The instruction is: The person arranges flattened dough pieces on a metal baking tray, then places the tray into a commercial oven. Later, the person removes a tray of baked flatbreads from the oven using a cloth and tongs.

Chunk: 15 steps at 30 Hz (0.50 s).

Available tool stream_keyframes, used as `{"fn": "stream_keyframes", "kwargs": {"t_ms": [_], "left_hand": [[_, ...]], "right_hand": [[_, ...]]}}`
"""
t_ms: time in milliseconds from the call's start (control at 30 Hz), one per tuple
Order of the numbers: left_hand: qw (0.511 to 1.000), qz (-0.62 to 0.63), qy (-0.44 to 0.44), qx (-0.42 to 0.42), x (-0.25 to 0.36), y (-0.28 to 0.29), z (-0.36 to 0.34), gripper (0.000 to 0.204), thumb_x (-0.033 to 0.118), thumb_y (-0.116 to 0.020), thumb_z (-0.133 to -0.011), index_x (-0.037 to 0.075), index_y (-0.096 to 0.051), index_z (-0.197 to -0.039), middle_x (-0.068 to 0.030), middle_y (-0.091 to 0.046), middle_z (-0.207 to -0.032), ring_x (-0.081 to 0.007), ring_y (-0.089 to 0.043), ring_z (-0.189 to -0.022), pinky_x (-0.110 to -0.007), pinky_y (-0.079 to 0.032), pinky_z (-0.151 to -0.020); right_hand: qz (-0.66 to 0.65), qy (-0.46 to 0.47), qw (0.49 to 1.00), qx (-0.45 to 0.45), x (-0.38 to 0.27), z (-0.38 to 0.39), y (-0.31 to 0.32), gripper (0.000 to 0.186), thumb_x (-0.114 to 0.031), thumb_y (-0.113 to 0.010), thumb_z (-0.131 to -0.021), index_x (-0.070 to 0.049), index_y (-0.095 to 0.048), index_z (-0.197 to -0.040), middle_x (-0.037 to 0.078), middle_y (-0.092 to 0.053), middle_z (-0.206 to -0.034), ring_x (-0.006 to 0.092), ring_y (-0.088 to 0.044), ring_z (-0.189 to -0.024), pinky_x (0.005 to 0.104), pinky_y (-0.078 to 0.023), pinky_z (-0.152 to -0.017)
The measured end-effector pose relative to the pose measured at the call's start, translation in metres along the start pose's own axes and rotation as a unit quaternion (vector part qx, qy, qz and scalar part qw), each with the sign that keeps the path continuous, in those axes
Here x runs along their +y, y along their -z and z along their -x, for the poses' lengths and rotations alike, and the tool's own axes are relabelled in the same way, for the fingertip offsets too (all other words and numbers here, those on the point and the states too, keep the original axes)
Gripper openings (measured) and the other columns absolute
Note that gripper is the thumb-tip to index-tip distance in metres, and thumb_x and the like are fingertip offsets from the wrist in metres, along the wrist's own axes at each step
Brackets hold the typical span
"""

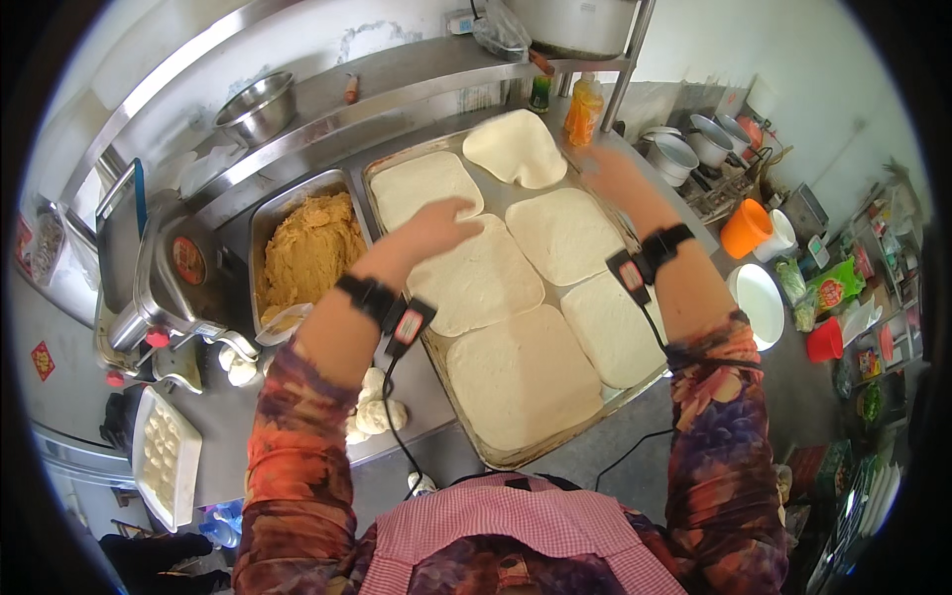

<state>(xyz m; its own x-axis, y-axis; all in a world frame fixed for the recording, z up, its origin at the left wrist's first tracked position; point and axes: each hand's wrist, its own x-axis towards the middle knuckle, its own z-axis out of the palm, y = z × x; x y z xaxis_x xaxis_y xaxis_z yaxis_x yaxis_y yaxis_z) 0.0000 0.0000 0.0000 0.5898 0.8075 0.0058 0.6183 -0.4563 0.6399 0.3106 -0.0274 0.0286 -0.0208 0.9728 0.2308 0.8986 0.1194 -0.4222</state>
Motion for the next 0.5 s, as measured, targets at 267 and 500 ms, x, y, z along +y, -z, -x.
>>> {"fn": "stream_keyframes", "kwargs": {"t_ms": [267, 500], "left_hand": [[0.916, 0.386, 0.094, -0.049, -0.051, -0.019, 0.170, 0.022, 0.017, -0.060, -0.090, -0.001, -0.062, -0.101, -0.0058, -0.065, -0.089, -0.0121, -0.061, -0.079, -0.026, -0.049, -0.071], [0.902, 0.379, 0.209, 0.012, -0.115, -0.003, 0.270, 0.019, 0.014, -0.059, -0.089, -0.001, -0.061, -0.101, -0.0060, -0.064, -0.089, -0.0132, -0.061, -0.076, -0.026, -0.050, -0.069]], "right_hand": [[0.083, -0.123, 0.989, -0.012, 0.110, 0.132, 0.000, 0.039, -0.021, -0.062, -0.080, 0.000, -0.060, -0.112, 0.019, -0.063, -0.103, 0.0341, -0.060, -0.098, 0.0404, -0.047, -0.086], [0.096, -0.152, 0.981, 0.066, 0.117, 0.180, -0.017, 0.033, -0.019, -0.066, -0.071, -0.001, -0.067, -0.100, 0.017, -0.065, -0.087, 0.0340, -0.063, -0.083, 0.0390, -0.050, -0.075]]}}
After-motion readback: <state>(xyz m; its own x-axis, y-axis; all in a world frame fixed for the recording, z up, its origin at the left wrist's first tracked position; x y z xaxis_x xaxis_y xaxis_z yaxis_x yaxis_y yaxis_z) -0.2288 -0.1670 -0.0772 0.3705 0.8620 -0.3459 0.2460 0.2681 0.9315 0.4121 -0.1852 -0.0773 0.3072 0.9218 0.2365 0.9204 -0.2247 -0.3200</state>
